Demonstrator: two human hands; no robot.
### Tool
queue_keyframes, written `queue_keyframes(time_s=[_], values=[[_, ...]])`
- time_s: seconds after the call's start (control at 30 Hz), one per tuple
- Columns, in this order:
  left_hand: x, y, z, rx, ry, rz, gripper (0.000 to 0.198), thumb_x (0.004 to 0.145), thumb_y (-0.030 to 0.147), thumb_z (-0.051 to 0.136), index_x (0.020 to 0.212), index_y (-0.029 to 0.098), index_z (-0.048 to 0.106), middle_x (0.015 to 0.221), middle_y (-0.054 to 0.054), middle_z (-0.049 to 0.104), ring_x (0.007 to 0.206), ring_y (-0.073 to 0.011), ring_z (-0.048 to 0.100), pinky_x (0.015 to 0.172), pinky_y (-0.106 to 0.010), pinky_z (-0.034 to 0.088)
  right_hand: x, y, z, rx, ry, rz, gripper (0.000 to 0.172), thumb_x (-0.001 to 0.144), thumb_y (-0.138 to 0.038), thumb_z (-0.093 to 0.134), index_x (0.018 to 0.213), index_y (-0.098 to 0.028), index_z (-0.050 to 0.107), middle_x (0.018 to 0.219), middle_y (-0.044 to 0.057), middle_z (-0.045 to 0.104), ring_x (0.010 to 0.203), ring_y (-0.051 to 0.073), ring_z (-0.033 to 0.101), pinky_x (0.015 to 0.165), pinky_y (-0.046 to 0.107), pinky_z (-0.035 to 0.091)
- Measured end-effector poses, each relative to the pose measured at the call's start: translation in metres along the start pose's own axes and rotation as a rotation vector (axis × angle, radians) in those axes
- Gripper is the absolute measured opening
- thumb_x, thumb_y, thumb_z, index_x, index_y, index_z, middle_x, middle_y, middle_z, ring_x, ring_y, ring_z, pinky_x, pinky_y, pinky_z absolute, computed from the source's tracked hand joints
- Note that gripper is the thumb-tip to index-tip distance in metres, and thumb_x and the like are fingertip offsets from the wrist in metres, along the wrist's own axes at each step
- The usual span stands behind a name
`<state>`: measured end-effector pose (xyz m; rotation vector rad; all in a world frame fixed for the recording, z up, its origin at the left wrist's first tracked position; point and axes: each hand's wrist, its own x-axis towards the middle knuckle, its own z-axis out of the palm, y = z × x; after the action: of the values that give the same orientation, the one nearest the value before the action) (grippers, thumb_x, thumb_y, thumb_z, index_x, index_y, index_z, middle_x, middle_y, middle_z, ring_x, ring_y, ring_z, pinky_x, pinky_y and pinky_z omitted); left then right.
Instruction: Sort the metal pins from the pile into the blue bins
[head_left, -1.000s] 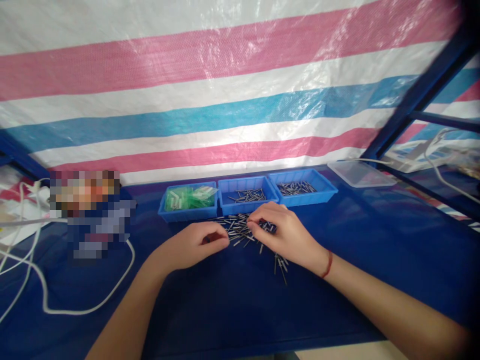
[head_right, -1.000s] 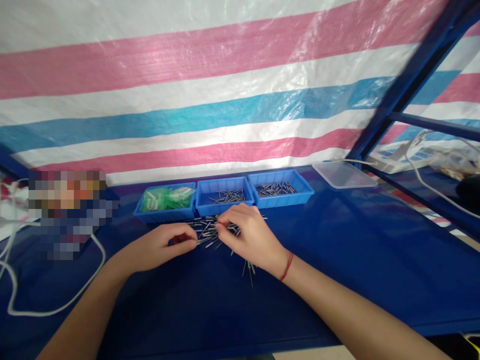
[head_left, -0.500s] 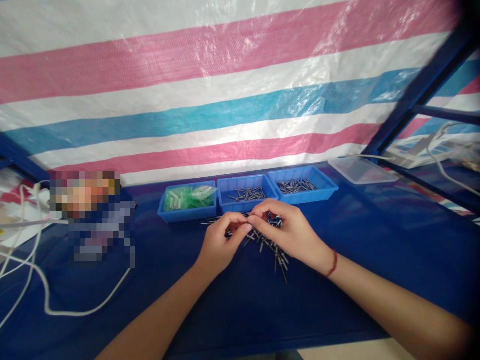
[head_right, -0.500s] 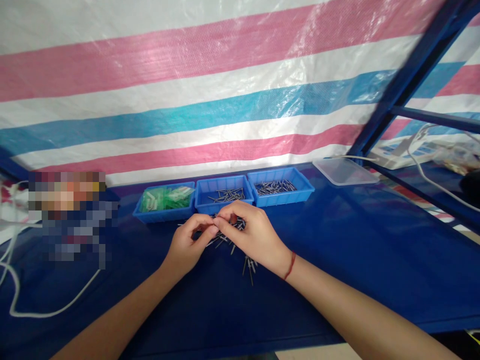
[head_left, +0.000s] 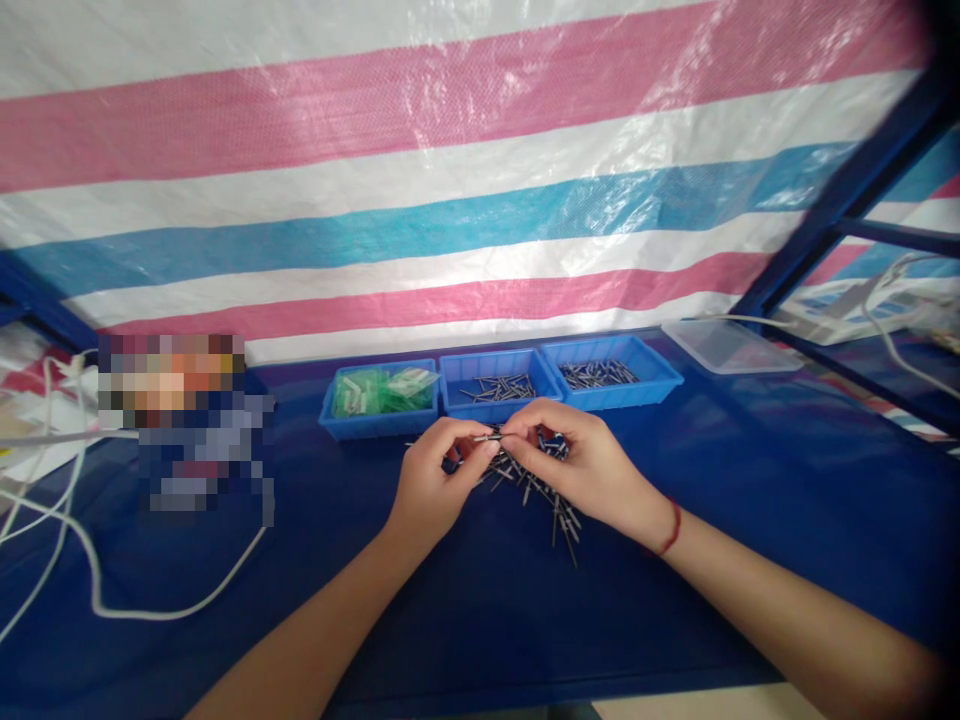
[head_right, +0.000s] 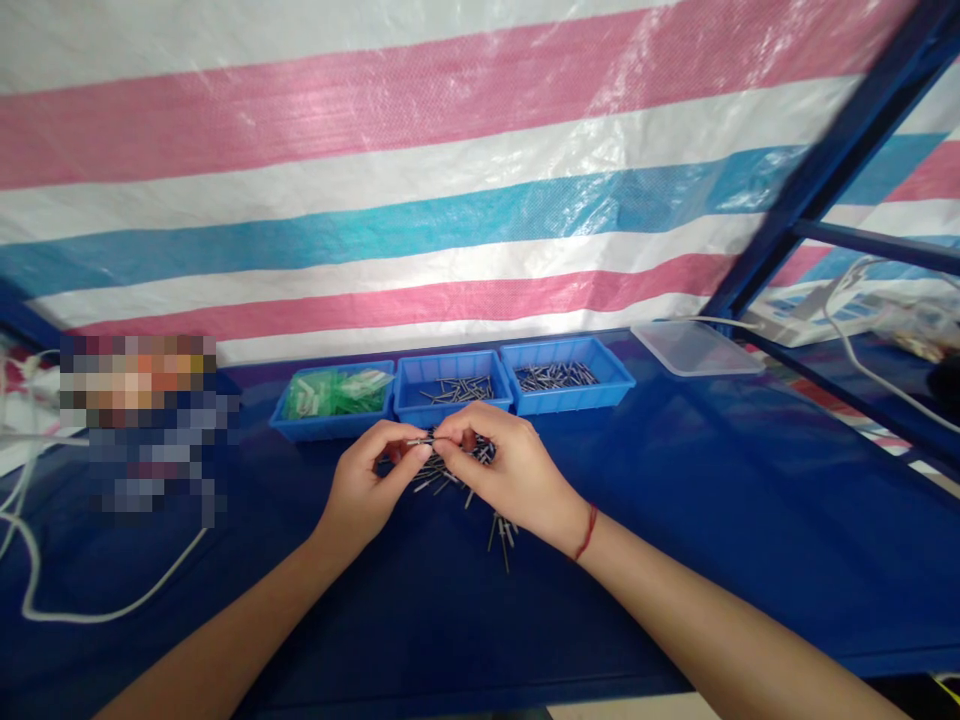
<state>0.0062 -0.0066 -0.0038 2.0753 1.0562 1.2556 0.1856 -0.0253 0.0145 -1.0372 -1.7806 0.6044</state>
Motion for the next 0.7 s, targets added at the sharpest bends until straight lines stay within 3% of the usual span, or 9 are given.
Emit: queue_keyframes(time_s=[0.3, 0.4, 0.53, 0.63, 0.7], values=[[0.000, 0.000, -0.001, -0.071, -0.023, -0.041, 0.013, 0.083, 0.029, 0.061, 0.091, 0.018, 0.064, 0.074, 0.000, 0.061, 0.064, -0.0111, 0.052, 0.061, -0.022, 0.042, 0.005, 0.004, -0.001, -0.152, -0.060, -0.125, 0.011, 0.088, -0.023, 0.055, 0.081, -0.020, 0.062, 0.083, 0.003, 0.067, 0.080, 0.017, 0.059, 0.077, 0.032, 0.045], [0.001, -0.003, -0.004, -0.047, -0.034, -0.059, 0.018, 0.085, 0.030, 0.058, 0.097, 0.018, 0.063, 0.074, 0.000, 0.060, 0.065, -0.0116, 0.053, 0.062, -0.023, 0.043, 0.013, 0.015, -0.017, -0.297, 0.055, -0.104, 0.013, 0.088, -0.024, 0.053, 0.080, -0.020, 0.062, 0.082, 0.003, 0.067, 0.079, 0.018, 0.059, 0.076, 0.033, 0.045], [0.007, -0.001, -0.012, 0.038, -0.062, -0.043, 0.020, 0.089, 0.030, 0.052, 0.101, 0.019, 0.063, 0.077, 0.000, 0.062, 0.069, -0.0124, 0.055, 0.067, -0.023, 0.043, 0.025, 0.040, -0.055, -0.615, 0.292, -0.029, 0.015, 0.085, -0.026, 0.053, 0.075, -0.020, 0.063, 0.077, 0.005, 0.067, 0.074, 0.021, 0.058, 0.073, 0.035, 0.043], [0.019, 0.006, -0.018, 0.101, -0.142, -0.024, 0.019, 0.090, 0.030, 0.052, 0.101, 0.020, 0.063, 0.083, -0.001, 0.065, 0.072, -0.0127, 0.056, 0.069, -0.024, 0.043, 0.030, 0.056, -0.082, -0.804, 0.403, 0.055, 0.015, 0.081, -0.026, 0.054, 0.071, -0.019, 0.063, 0.073, 0.007, 0.066, 0.072, 0.023, 0.059, 0.072, 0.035, 0.042], [0.028, 0.011, -0.020, 0.165, -0.244, 0.007, 0.018, 0.090, 0.030, 0.051, 0.099, 0.020, 0.064, 0.085, -0.001, 0.065, 0.074, -0.0130, 0.057, 0.069, -0.024, 0.043, 0.030, 0.061, -0.090, -0.858, 0.420, 0.118, 0.015, 0.081, -0.028, 0.055, 0.078, -0.017, 0.065, 0.072, 0.007, 0.066, 0.072, 0.024, 0.058, 0.071, 0.035, 0.041]])
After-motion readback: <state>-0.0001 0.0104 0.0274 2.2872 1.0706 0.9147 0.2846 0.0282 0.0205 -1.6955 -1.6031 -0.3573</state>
